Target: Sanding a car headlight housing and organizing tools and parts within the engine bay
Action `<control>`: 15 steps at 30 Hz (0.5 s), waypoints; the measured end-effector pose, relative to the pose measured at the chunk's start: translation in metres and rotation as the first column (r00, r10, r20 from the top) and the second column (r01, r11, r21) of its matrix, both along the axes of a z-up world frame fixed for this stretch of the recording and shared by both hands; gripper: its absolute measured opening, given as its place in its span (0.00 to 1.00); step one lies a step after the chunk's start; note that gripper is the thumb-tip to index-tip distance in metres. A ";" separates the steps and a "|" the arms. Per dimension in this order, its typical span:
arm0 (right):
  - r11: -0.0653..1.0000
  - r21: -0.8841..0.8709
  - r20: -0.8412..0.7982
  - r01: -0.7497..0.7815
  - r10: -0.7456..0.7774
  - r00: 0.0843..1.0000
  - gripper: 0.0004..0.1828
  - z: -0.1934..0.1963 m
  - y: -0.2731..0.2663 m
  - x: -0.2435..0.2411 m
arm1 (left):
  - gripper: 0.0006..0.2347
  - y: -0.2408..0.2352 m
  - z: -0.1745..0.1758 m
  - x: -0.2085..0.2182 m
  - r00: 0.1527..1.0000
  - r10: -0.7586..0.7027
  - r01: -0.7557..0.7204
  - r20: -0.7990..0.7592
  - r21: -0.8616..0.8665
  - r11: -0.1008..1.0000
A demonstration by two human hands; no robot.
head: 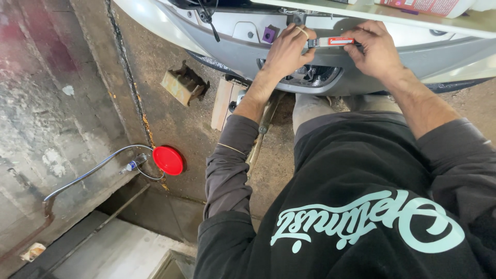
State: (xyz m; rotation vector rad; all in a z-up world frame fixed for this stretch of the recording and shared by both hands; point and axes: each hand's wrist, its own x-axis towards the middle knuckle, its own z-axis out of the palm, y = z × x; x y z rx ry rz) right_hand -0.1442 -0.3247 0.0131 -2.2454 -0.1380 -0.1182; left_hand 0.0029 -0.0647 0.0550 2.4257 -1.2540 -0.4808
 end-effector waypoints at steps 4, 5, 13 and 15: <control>0.999 0.036 -0.054 0.022 -0.020 0.998 0.19 0.001 0.001 0.002 | 0.14 0.000 0.008 0.001 1.000 0.020 -0.021 -0.015 -0.033 0.999; 0.999 0.040 -0.076 0.028 -0.025 0.997 0.20 0.000 0.000 0.000 | 0.14 0.000 0.009 0.000 0.999 0.029 -0.030 -0.026 -0.030 0.999; 0.999 0.030 -0.029 0.024 -0.024 0.999 0.18 -0.007 -0.001 0.000 | 0.13 0.000 0.006 -0.002 1.000 0.019 -0.019 0.001 -0.026 0.999; 1.000 0.025 -0.004 0.016 -0.016 1.000 0.18 -0.008 -0.001 0.000 | 0.13 0.001 0.004 -0.002 1.000 0.010 -0.010 0.007 -0.039 0.999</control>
